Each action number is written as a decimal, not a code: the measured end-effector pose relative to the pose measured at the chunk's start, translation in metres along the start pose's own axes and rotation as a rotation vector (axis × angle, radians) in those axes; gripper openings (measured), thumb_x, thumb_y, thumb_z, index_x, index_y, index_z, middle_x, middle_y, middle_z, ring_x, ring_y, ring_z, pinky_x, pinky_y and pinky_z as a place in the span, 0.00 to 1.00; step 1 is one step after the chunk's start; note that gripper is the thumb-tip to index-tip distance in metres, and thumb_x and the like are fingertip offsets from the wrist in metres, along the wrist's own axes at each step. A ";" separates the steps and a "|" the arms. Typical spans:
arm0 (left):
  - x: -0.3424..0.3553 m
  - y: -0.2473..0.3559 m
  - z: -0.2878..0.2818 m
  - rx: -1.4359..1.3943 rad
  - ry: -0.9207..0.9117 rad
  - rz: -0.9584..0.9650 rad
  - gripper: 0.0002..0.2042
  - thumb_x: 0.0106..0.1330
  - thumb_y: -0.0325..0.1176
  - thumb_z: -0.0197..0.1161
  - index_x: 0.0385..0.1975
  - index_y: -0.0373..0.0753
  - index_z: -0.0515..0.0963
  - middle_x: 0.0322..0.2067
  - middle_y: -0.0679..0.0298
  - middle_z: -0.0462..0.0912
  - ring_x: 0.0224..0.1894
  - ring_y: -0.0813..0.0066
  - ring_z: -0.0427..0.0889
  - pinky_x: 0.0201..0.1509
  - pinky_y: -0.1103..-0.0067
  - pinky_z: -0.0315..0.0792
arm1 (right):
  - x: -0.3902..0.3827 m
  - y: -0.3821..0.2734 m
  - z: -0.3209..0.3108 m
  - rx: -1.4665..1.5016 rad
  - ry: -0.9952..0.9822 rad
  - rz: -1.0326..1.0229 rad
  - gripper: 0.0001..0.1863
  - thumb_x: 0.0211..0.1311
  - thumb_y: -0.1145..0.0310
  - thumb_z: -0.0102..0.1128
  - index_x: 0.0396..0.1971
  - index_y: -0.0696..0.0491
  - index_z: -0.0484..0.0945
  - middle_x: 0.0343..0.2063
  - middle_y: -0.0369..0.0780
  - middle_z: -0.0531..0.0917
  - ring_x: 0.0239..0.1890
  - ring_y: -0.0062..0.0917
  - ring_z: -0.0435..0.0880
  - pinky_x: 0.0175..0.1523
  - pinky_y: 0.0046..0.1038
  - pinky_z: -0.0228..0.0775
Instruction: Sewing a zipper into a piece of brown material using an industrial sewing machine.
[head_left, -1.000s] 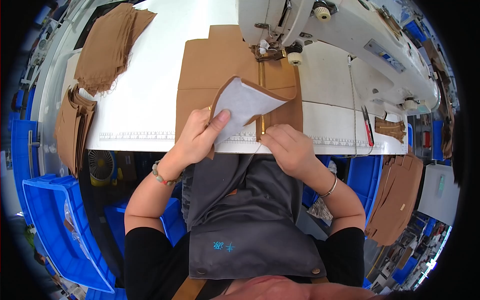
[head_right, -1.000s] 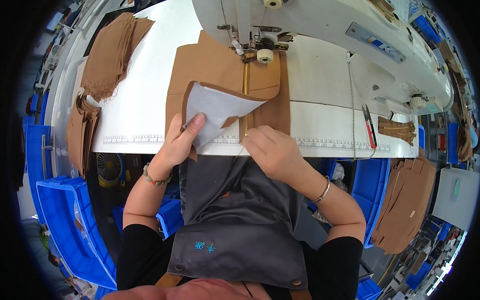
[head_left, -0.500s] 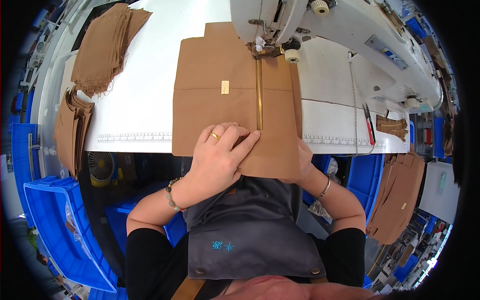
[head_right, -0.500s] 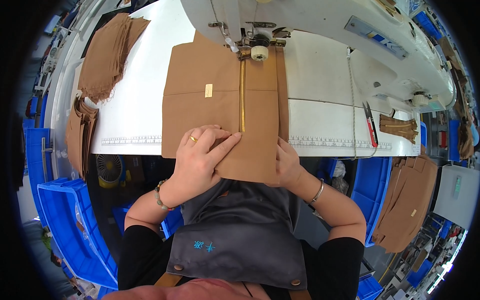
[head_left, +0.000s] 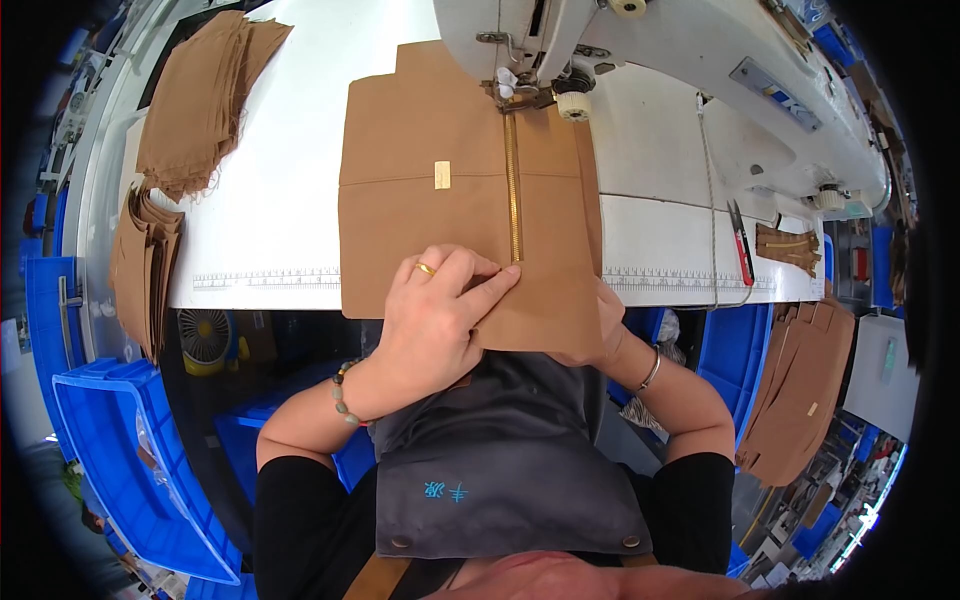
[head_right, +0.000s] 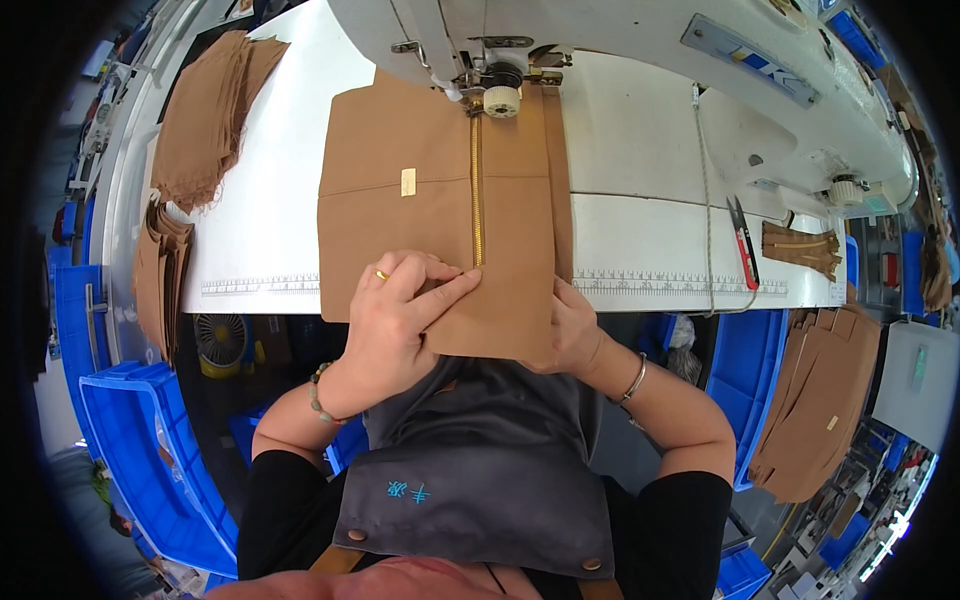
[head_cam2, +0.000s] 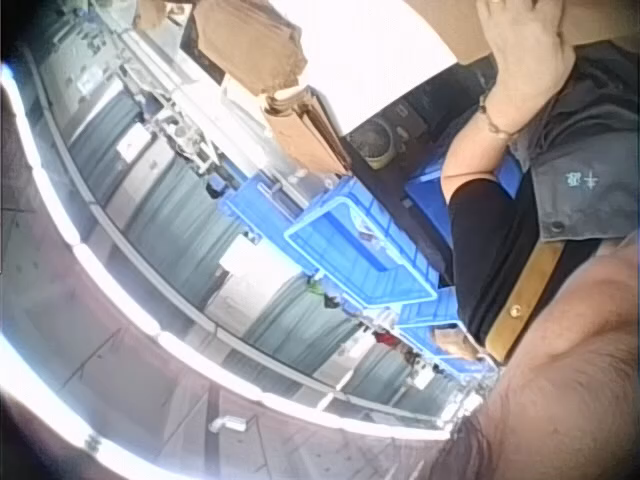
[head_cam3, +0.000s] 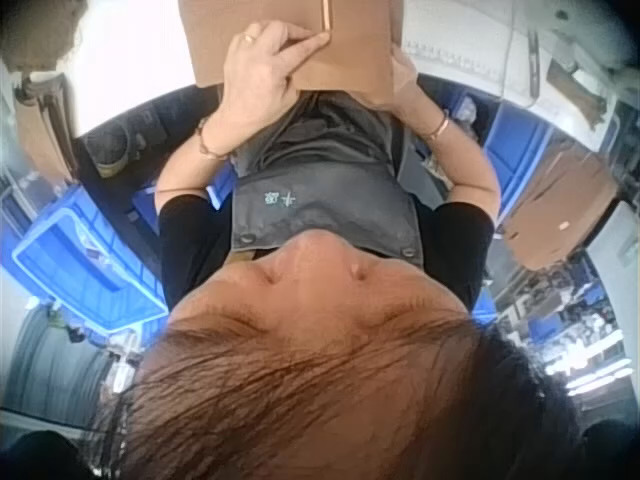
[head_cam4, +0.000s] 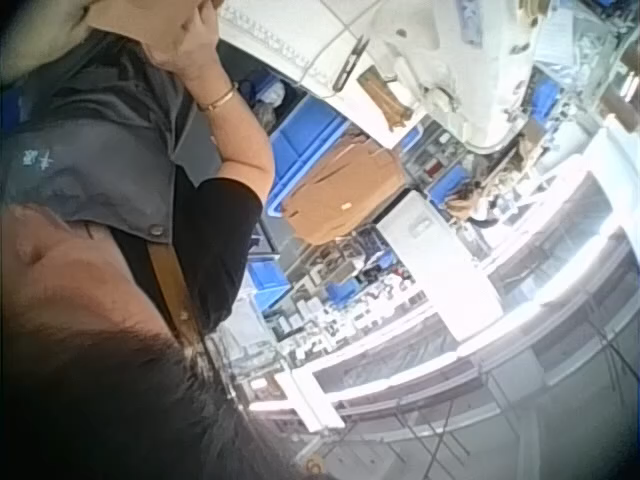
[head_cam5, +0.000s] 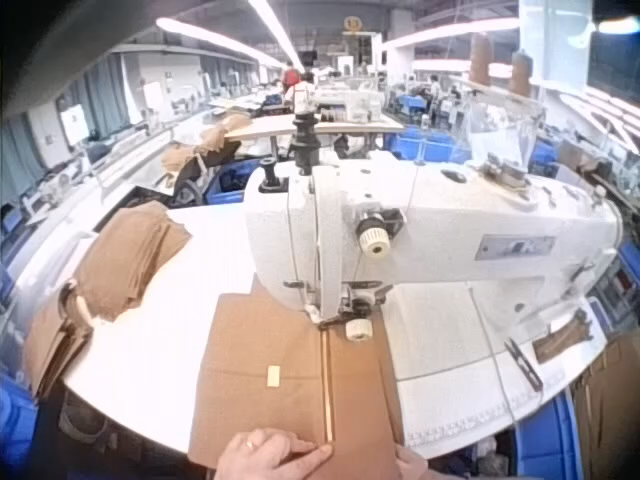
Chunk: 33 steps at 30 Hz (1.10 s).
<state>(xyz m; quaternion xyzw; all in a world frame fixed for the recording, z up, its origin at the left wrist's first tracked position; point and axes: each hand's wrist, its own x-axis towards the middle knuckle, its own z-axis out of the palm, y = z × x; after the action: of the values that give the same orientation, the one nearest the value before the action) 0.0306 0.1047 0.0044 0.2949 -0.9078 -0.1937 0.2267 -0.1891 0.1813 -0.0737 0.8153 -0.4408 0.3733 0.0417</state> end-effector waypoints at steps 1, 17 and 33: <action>0.001 -0.001 -0.001 -0.008 -0.019 -0.014 0.26 0.47 0.21 0.67 0.51 0.42 0.87 0.42 0.68 0.81 0.48 0.64 0.78 0.52 0.68 0.71 | 0.003 0.000 -0.002 -0.021 0.000 -0.028 0.19 0.53 0.64 0.68 0.46 0.52 0.88 0.51 0.42 0.86 0.53 0.39 0.87 0.53 0.36 0.83; 0.002 -0.006 -0.005 0.046 -0.072 0.039 0.23 0.51 0.32 0.73 0.51 0.42 0.87 0.43 0.66 0.82 0.48 0.66 0.79 0.51 0.70 0.70 | 0.008 -0.005 -0.005 0.007 -0.004 -0.028 0.21 0.47 0.68 0.69 0.45 0.51 0.88 0.49 0.41 0.87 0.52 0.38 0.87 0.54 0.38 0.84; -0.011 0.003 -0.006 0.253 -0.189 0.153 0.42 0.58 0.66 0.65 0.63 0.35 0.77 0.63 0.58 0.78 0.66 0.61 0.75 0.65 0.63 0.69 | 0.035 0.000 -0.061 0.019 -0.108 0.260 0.10 0.56 0.72 0.71 0.39 0.53 0.85 0.40 0.38 0.85 0.44 0.35 0.85 0.61 0.45 0.75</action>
<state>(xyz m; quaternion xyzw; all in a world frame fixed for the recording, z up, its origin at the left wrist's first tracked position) 0.0400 0.1122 0.0075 0.2313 -0.9621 -0.0869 0.1154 -0.2119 0.1815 -0.0072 0.7704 -0.5409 0.3353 -0.0384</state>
